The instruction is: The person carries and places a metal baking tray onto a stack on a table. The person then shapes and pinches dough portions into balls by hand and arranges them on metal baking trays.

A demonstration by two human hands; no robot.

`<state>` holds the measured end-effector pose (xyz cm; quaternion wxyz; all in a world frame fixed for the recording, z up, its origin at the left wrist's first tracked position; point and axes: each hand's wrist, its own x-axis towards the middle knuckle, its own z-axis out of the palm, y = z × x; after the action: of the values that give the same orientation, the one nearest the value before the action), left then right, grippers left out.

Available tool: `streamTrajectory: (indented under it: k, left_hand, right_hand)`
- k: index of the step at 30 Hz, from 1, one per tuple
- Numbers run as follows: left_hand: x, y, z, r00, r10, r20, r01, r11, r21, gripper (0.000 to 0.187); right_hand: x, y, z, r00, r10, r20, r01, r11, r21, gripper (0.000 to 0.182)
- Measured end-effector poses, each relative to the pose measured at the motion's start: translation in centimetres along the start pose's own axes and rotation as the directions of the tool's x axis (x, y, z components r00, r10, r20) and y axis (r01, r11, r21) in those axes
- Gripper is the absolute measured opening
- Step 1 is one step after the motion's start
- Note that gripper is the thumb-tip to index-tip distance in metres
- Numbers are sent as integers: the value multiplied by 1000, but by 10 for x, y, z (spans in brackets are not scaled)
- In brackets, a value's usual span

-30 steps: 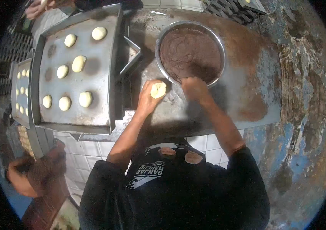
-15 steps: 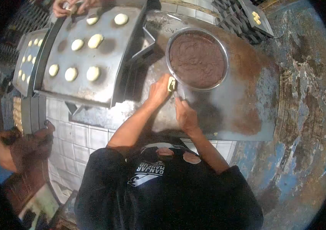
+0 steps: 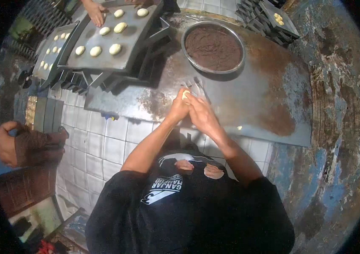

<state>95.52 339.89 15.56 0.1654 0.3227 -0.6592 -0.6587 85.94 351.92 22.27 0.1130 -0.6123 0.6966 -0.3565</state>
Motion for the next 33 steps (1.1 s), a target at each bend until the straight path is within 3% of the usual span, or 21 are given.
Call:
streamTrajectory:
  k: [1,3,6,8,10,12,14,15,16,18,19,20,22,23,24,26,27,29,30,31,33]
  left_hand:
    - [-9,0,5,992,118,37,-100,939,-328,51]
    - [-25,11,9,998,7,59,12,946,-325,46]
    - [-52,23,21,976,-130,176,173,951,-256,39]
    - [-67,35,34,990,125,-58,-133,980,-148,33]
    - [-82,51,36,988,138,-70,-145,984,-99,40]
    - [-84,45,34,922,383,58,-387,919,77,46]
    - [-93,40,30,909,384,166,-400,913,78,51]
    - [-100,43,26,926,279,253,-344,901,266,54]
    - [-105,39,24,927,203,316,-311,886,344,56]
    - [-111,31,21,900,44,433,-280,820,499,61]
    - [-112,23,23,869,-113,482,-285,683,673,51]
    - [-111,14,25,830,-264,491,-314,506,804,42]
    - [-117,-4,26,835,-312,454,-284,461,841,37]
    - [-124,-13,25,858,-334,390,-239,412,879,33]
    - [-129,-19,21,853,-348,388,-229,419,879,33]
    - [-134,-24,12,792,-443,420,129,793,595,46]
    - [-136,-29,11,794,-447,412,135,791,597,46]
    - [-140,-40,4,857,-414,306,387,910,146,44]
    - [-140,-32,-1,869,-413,272,388,911,143,44]
    - [-137,-17,-2,880,-398,259,404,914,32,44]
    - [-133,11,-6,916,-301,265,332,940,-80,51]
  right_hand:
    - [-10,-4,-5,1000,-16,1,16,1000,-1,52]
    - [-25,-12,-16,878,286,-384,-234,956,177,47]
    - [-46,-18,-8,914,333,-234,-251,914,319,44]
    - [-55,-22,-12,902,334,-275,-278,935,222,40]
    - [-61,-21,-6,747,657,-98,-439,599,670,36]
    - [-73,2,9,748,661,-64,-292,413,862,34]
    - [-91,15,4,801,533,273,-273,-80,959,29]
    - [-99,20,5,779,554,293,-415,106,904,20]
    - [-103,14,2,770,568,291,-407,86,909,20]
    - [-119,-6,-6,898,410,162,-432,742,513,14]
    - [-124,-20,-10,977,210,18,-207,938,278,14]
    - [-130,-26,-10,947,270,171,-319,840,439,13]
    - [-134,-37,-38,809,356,467,-581,367,727,13]
    - [-149,-9,-22,867,294,402,-430,38,902,17]
    - [-156,17,-18,865,445,233,-310,106,945,25]
    - [-177,79,-27,557,821,121,-541,249,803,32]
    - [-192,117,-23,463,886,-30,-569,323,757,30]
    - [-233,199,-2,465,854,-233,-644,507,574,23]
    - [-238,209,-3,397,886,-240,-606,450,656,21]
    - [-255,254,10,507,785,-356,-759,602,247,31]
    - [-234,238,7,469,760,-450,-851,524,-1,37]
